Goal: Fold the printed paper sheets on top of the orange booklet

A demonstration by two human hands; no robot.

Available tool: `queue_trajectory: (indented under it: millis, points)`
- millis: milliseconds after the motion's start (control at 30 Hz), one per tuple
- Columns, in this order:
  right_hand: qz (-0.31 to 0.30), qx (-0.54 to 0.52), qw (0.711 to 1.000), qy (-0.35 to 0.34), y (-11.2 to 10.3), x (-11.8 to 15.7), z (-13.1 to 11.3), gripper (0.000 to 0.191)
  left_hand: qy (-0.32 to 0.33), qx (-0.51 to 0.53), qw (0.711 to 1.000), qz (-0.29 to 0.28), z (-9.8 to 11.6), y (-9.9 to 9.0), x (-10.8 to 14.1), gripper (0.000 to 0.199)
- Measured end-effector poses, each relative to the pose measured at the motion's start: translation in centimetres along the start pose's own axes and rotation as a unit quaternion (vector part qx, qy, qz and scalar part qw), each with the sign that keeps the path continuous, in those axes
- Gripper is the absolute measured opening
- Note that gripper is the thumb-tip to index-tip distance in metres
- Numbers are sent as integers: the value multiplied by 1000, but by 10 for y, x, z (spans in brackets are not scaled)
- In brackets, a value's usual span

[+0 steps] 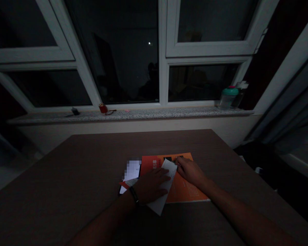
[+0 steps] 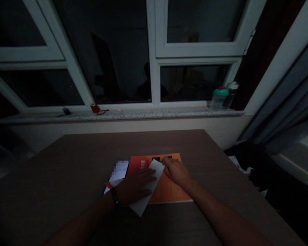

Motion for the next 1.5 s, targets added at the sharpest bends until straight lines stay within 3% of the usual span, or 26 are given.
queue_trajectory:
  millis: [267,433,600,833,1067,1200,1367,1500]
  points:
    - [-1,-68,996,-53,5,6,-12,22,-11,-7,1000,-12,-2,3,-1,64]
    - [0,-105,993,-48,3,8,-11,30,-18,-17,999,-20,-2,5,-1,66]
    - [4,-110,994,-17,4,6,-7,26,-15,-19,1000,-6,-3,7,0,64]
    - [-51,-60,994,-70,7,10,-25,14,-13,-5,1000,12,2,1,0,67]
    - [-31,-45,998,-3,5,3,-16,14,-21,-26,999,3,1,-1,1,65]
    - [-33,-48,998,-33,5,4,-19,14,-18,-27,999,5,2,-2,0,63]
    - [-78,-68,991,-90,4,15,-35,17,-11,-5,1000,2,5,-8,0,61]
    - [-84,-62,991,-88,6,14,-35,15,-22,-8,1000,2,1,-5,0,59]
Point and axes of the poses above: each hand's wrist, its own x-axis away from the middle knuckle, its own y-axis out of the palm, z = x × y, the point moved 2 cm from there along -x, towards the middle knuckle, and after that the axes turned 12 degrees about -z, right-handed, at the moved point
